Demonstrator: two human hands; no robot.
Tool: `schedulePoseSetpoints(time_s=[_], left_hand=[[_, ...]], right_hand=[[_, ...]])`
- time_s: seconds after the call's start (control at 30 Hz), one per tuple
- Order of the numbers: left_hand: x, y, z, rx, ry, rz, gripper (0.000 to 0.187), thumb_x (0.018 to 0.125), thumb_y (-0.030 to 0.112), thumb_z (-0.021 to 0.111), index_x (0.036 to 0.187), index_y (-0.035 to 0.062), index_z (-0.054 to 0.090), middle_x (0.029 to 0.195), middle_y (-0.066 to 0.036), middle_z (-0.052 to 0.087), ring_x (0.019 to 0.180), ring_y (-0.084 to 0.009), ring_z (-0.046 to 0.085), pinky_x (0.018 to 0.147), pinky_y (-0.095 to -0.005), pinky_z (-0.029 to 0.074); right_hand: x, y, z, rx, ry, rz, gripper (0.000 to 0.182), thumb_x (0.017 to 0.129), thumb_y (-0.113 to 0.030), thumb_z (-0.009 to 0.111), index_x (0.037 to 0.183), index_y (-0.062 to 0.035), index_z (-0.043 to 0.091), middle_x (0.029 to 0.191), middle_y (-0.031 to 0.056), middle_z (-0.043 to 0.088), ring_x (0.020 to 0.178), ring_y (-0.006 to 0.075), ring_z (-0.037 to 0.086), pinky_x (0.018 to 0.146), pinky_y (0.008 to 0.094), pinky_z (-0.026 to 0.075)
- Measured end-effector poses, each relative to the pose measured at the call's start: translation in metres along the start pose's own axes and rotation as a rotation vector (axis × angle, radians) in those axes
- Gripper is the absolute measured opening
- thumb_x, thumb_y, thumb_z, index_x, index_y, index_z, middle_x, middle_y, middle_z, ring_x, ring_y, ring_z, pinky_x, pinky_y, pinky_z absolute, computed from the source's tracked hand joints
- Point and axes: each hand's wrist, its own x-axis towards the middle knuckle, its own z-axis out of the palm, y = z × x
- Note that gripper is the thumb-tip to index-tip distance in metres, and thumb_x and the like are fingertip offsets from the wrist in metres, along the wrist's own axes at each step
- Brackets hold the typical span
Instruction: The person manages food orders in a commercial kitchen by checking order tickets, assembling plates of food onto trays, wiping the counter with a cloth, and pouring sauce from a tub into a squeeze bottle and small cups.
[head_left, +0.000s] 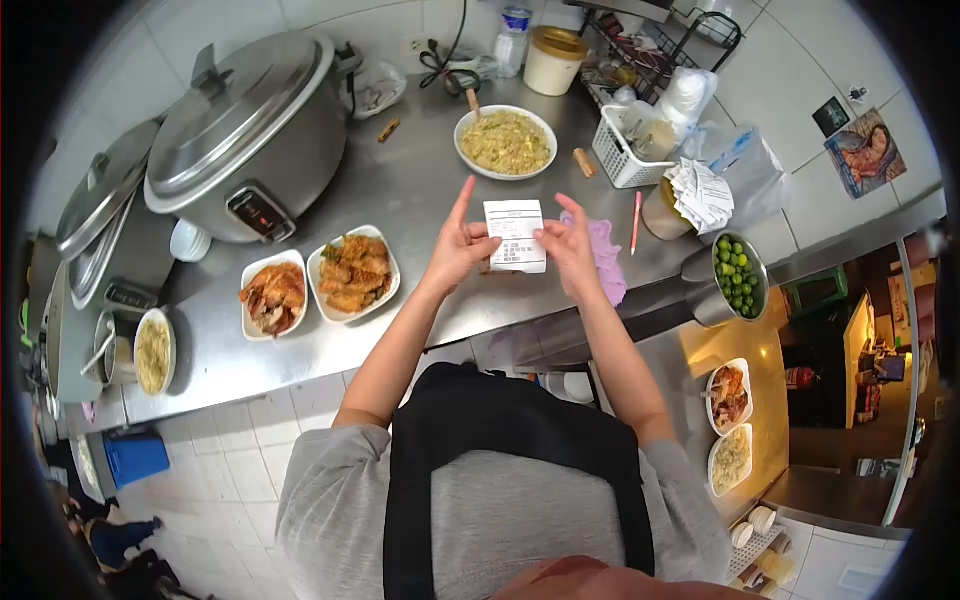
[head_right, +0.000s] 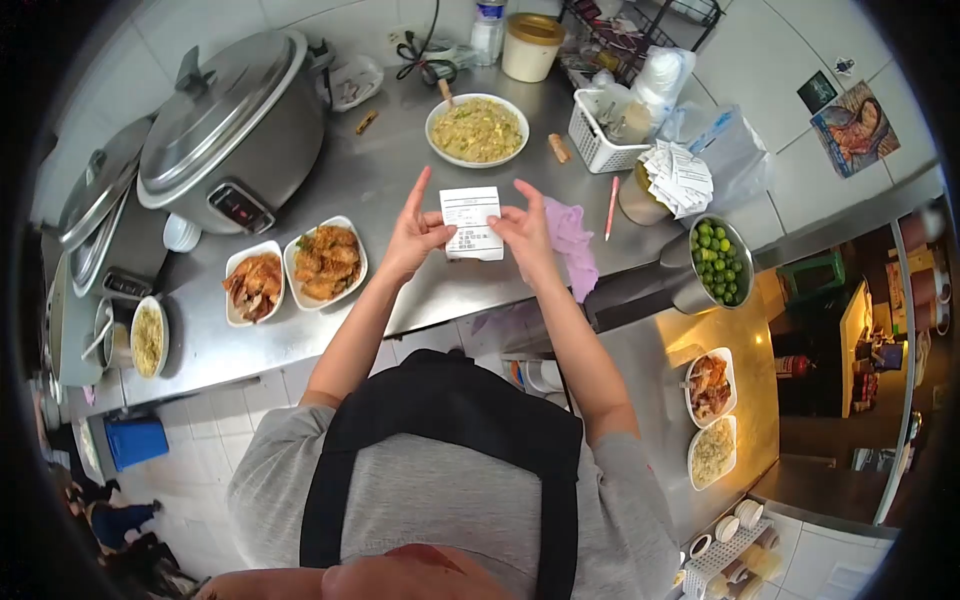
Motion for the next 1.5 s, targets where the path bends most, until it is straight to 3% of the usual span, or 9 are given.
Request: schedulePoseSetpoints(time_s=[0.3,0.37,0.53,0.6,0.97,1.2,1.4,1.47,1.5], left_hand=[[0.037,-0.042,-0.013,0.103,0.010,0.044,0.057,0.077,-0.008,0.052,0.130,0.0070,0.037,0.092,-0.009,0.062,0.070,-0.0081,0.057,0.056,-0.0198,0.046],[0.037,-0.066,-0.036,0.204,0.163,-0.086,0.037,0.080,-0.004,0.053,0.116,0.0031,0.053,0.083,-0.005,0.062,0.066,-0.0075,0.057,0.061,-0.0211,0.049],[0.033,-0.099,-0.064,0.311,0.245,-0.082,0.035,0.076,-0.001,0.057,0.111,0.0025,0.057,0.076,-0.005,0.059,0.065,-0.0126,0.056,0.063,-0.0260,0.049],[0.031,-0.091,-0.062,1.178,0.159,0.231,0.045,0.067,0.006,0.064,0.112,0.0033,0.056,0.080,-0.010,0.060,0.076,-0.0239,0.056,0.072,-0.0339,0.046],[0.024,-0.084,-0.056,1.225,0.196,0.235,0.053,0.061,0.017,0.069,0.111,0.0064,0.057,0.100,-0.008,0.059,0.098,-0.0265,0.048,0.083,-0.0373,0.038],[0.023,-0.089,-0.059,1.081,0.156,0.196,0.051,0.062,0.009,0.067,0.112,0.0058,0.056,0.099,-0.008,0.059,0.092,-0.0246,0.051,0.076,-0.0365,0.041],[0.030,-0.054,-0.014,0.339,-0.013,0.067,0.049,0.072,-0.002,0.059,0.120,0.0075,0.051,0.115,-0.006,0.052,0.094,-0.0150,0.053,0.070,-0.0258,0.045],[0.026,-0.029,-0.006,0.312,-0.025,0.168,0.048,0.076,-0.001,0.058,0.122,0.0068,0.049,0.130,-0.007,0.041,0.103,-0.0159,0.051,0.077,-0.0239,0.046],[0.025,-0.023,-0.006,0.300,-0.022,0.171,0.045,0.076,0.000,0.058,0.121,0.0061,0.050,0.128,-0.007,0.043,0.102,-0.0156,0.051,0.076,-0.0240,0.046]], right_hand=[[0.034,-0.005,-0.027,-0.411,-0.070,-0.056,0.060,0.071,0.012,0.051,0.125,-0.0056,0.031,0.092,0.0135,0.057,0.085,0.0184,0.059,0.075,0.0286,0.047],[0.025,0.019,-0.015,-1.003,0.101,-0.618,0.049,0.071,0.011,0.049,0.117,-0.0045,0.044,0.102,0.0124,0.054,0.097,0.0230,0.053,0.082,0.0326,0.044],[0.018,0.082,0.015,-1.114,-0.243,-0.446,0.034,0.071,0.004,0.048,0.104,-0.0011,0.054,0.110,0.0135,0.051,0.105,0.0297,0.047,0.088,0.0382,0.039],[0.023,0.090,0.016,-1.230,-0.256,-0.435,0.031,0.071,0.001,0.049,0.102,0.0004,0.055,0.110,0.0135,0.052,0.105,0.0292,0.047,0.087,0.0377,0.038],[0.042,0.073,0.020,-1.624,-0.295,-0.491,0.024,0.073,-0.010,0.053,0.096,-0.0141,0.060,0.093,0.0063,0.053,0.090,0.0236,0.050,0.078,0.0436,0.034],[0.057,0.084,0.001,-1.578,-0.132,-0.409,0.033,0.072,-0.010,0.057,0.105,-0.0125,0.057,0.097,0.0099,0.056,0.093,0.0258,0.051,0.079,0.0413,0.037],[0.062,0.025,-0.036,-0.082,-0.120,0.035,0.075,0.072,0.009,0.056,0.135,-0.0090,0.019,0.110,0.0117,0.055,0.092,0.0158,0.057,0.075,0.0302,0.047],[0.064,-0.033,-0.066,-0.957,0.364,-0.658,0.067,0.071,0.012,0.051,0.132,-0.0070,0.031,0.126,0.0089,0.044,0.093,0.0143,0.056,0.084,0.0275,0.043],[0.059,-0.069,-0.081,-0.442,0.438,-0.329,0.059,0.074,0.007,0.047,0.129,-0.0104,0.038,0.129,0.0083,0.043,0.093,0.0136,0.052,0.077,0.0255,0.044]])
